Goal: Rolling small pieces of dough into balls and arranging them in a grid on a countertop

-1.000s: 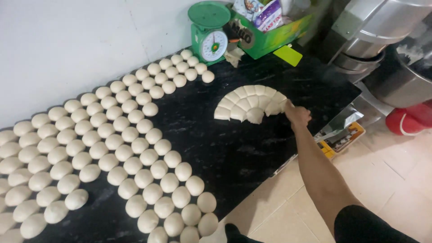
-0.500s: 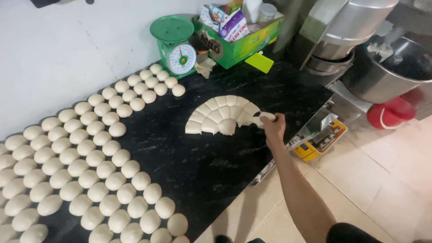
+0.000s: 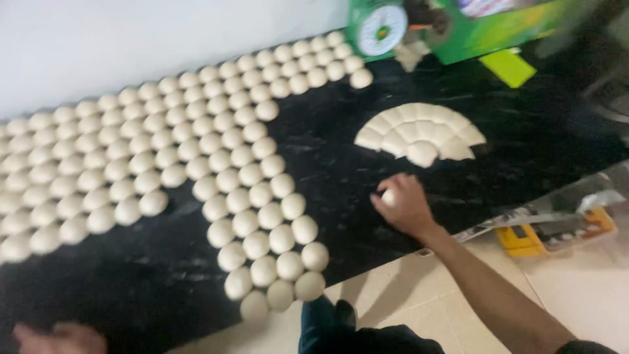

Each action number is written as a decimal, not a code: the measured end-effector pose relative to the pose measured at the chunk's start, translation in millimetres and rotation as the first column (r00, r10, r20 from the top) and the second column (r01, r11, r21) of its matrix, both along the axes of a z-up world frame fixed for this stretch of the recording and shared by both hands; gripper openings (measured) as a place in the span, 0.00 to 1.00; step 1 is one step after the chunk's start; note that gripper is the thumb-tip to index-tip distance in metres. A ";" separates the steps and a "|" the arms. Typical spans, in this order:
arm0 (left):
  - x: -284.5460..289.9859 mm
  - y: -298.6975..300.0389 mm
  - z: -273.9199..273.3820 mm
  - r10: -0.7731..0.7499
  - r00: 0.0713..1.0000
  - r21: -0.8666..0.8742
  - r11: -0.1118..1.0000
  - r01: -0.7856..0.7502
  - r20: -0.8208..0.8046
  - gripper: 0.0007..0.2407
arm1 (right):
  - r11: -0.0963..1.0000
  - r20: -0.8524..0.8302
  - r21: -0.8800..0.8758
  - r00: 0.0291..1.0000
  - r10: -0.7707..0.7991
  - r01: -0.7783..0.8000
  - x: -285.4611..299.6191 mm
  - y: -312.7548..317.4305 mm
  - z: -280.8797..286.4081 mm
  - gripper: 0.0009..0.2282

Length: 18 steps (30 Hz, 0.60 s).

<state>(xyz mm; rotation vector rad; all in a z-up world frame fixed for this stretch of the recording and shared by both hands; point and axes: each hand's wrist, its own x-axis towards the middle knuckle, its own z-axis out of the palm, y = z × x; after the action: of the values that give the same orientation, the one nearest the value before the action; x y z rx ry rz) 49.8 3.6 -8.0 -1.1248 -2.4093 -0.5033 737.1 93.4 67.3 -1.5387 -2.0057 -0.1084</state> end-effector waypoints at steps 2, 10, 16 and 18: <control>2.8 -4.9 3.9 0.041 0.999 0.005 0.999 -0.041 0.007 0.24 | 0.983 -0.075 0.166 0.995 -0.072 0.084 -14.9 32.6 -3.0 0.14; 21.1 -2.2 24.6 0.051 0.991 0.086 0.994 -0.061 0.122 0.28 | 0.991 -0.071 0.051 0.990 0.125 -0.122 -102.2 -47.5 -34.0 0.09; 24.7 -2.3 35.1 0.059 0.967 0.089 0.993 -0.083 0.249 0.26 | 0.996 0.247 0.045 0.965 -0.087 0.078 -22.7 -12.5 -65.6 0.14; 25.2 1.2 31.7 0.080 0.972 0.077 0.992 -0.099 0.221 0.21 | 0.986 0.264 0.117 0.953 -0.147 0.120 -34.3 35.9 -71.8 0.17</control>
<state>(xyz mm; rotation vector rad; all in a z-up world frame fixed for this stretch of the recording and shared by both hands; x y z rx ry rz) 75.0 4.7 23.8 -0.9625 -2.5818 -0.7282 702.8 129.3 -4.4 -1.6682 -2.0639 -0.4921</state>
